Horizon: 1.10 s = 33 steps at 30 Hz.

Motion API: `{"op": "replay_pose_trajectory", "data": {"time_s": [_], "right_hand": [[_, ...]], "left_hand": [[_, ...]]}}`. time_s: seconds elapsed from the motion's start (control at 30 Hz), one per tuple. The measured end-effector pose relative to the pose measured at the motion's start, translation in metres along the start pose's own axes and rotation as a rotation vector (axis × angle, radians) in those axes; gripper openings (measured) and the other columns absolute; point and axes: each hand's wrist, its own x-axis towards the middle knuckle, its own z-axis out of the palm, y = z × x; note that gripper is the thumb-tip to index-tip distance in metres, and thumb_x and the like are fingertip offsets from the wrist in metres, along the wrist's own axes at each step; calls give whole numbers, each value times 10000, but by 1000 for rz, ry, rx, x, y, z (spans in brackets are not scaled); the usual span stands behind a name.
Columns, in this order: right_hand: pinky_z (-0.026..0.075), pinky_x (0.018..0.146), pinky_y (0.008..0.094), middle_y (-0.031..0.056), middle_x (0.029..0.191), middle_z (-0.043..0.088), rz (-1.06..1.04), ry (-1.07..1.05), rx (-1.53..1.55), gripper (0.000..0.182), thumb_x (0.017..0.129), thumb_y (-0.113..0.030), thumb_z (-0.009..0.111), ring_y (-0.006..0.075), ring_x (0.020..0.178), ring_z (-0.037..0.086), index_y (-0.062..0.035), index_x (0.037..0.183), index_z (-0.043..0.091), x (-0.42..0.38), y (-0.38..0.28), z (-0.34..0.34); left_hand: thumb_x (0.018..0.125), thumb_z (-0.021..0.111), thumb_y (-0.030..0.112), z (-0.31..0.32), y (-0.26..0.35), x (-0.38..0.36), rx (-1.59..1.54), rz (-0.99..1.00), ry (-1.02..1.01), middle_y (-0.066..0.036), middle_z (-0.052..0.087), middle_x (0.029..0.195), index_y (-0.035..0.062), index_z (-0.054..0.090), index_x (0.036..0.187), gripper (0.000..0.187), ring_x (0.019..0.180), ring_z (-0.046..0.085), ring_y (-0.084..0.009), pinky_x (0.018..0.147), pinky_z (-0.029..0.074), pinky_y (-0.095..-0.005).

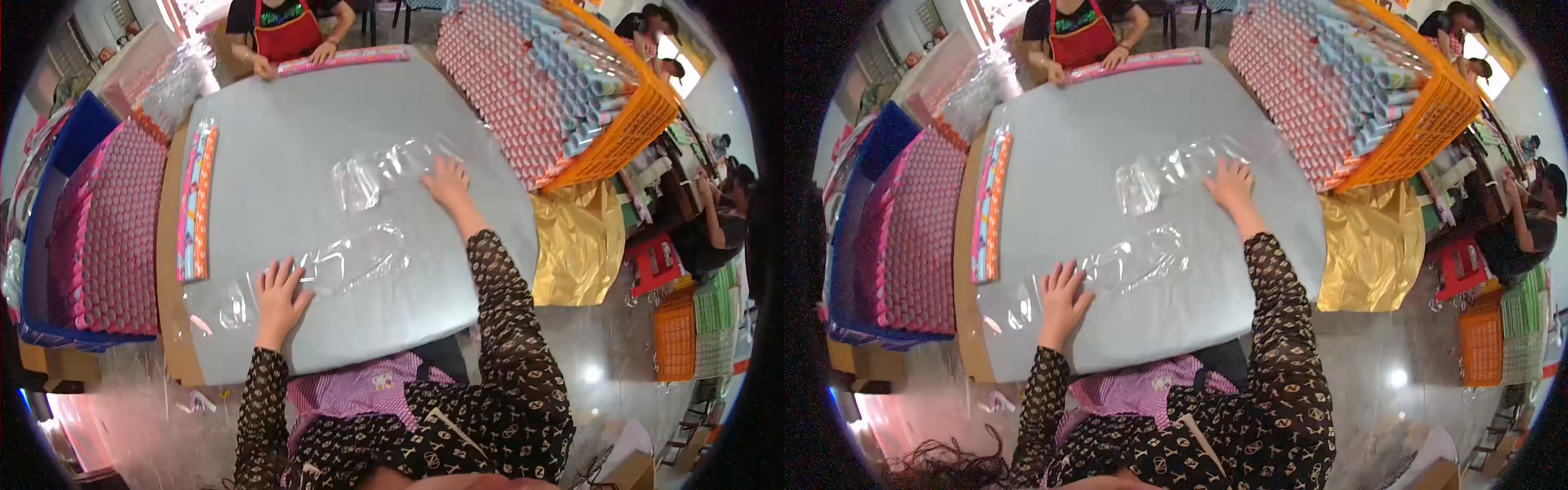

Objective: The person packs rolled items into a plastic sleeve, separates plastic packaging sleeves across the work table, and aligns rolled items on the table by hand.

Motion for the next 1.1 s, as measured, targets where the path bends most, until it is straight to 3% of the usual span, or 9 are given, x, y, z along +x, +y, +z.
{"op": "replay_pose_trajectory", "data": {"time_s": [0.03, 0.37, 0.57, 0.67, 0.73, 0.8, 0.87, 1.1], "right_hand": [[239, 1041, 616, 256, 1417, 358, -55, 65, -1, 724, 833, -486, 596, 492, 1302, 296, -96, 1404, 381, 9, 2, 9], [251, 970, 690, 245, 1437, 321, -3, 124, -10, 601, 876, -453, 538, 467, 1317, 276, -89, 1341, 433, 44, -60, 15], [271, 951, 696, 247, 1452, 329, -15, 355, 42, 579, 858, -400, 577, 440, 1303, 335, -96, 1332, 446, 38, -61, 15], [281, 968, 670, 234, 1449, 345, -2, 353, 165, 550, 839, -351, 603, 400, 1313, 355, -100, 1313, 477, 36, -58, 15], [330, 998, 577, 240, 1406, 406, 0, 541, 166, 518, 824, -278, 618, 386, 1288, 405, -63, 1283, 507, 40, -47, 29], [354, 1021, 518, 252, 1329, 489, 35, 408, 379, 502, 825, -233, 618, 377, 1270, 428, -8, 1265, 531, 46, -34, 27], [362, 1037, 459, 251, 1291, 521, -36, 567, 354, 485, 813, -165, 590, 406, 1227, 460, 18, 1258, 534, 50, -17, 48], [338, 1072, 439, 259, 1311, 497, -43, 376, 520, 418, 841, -94, 527, 391, 1243, 446, 60, 1230, 521, 9, -13, 24]], "left_hand": [[804, 677, 324, 0, 0, 2, -4, 10, 16, -97, 474, 1421, 105, 608, 1207, 464, 1333, 371, -359, 1099, 216, -508], [792, 682, 302, -10, 9, 4, -28, -44, 19, -77, 501, 1400, 101, 584, 1236, 497, 1316, 403, -342, 1104, 230, -500], [785, 688, 300, -10, 10, 5, -46, -33, 40, -93, 515, 1381, 99, 562, 1259, 530, 1307, 412, -345, 1097, 240, -497], [783, 691, 306, -6, 9, 4, -23, -41, 41, -92, 508, 1388, 97, 556, 1266, 543, 1306, 414, -340, 1096, 244, -491], [800, 683, 320, -2, 5, 2, -50, -31, 70, -92, 519, 1371, 104, 565, 1256, 519, 1298, 420, -337, 1097, 248, -500], [806, 677, 322, -2, 3, 0, -52, -51, 67, -93, 501, 1390, 105, 555, 1270, 527, 1307, 412, -337, 1097, 248, -498], [812, 671, 323, -3, 1, -4, -52, -84, 69, -95, 484, 1408, 105, 544, 1284, 535, 1317, 403, -338, 1098, 248, -496], [842, 648, 326, 0, 0, -7, -34, -48, 144, -96, 481, 1395, 129, 554, 1264, 476, 1312, 393, -356, 1103, 252, -516]]}}
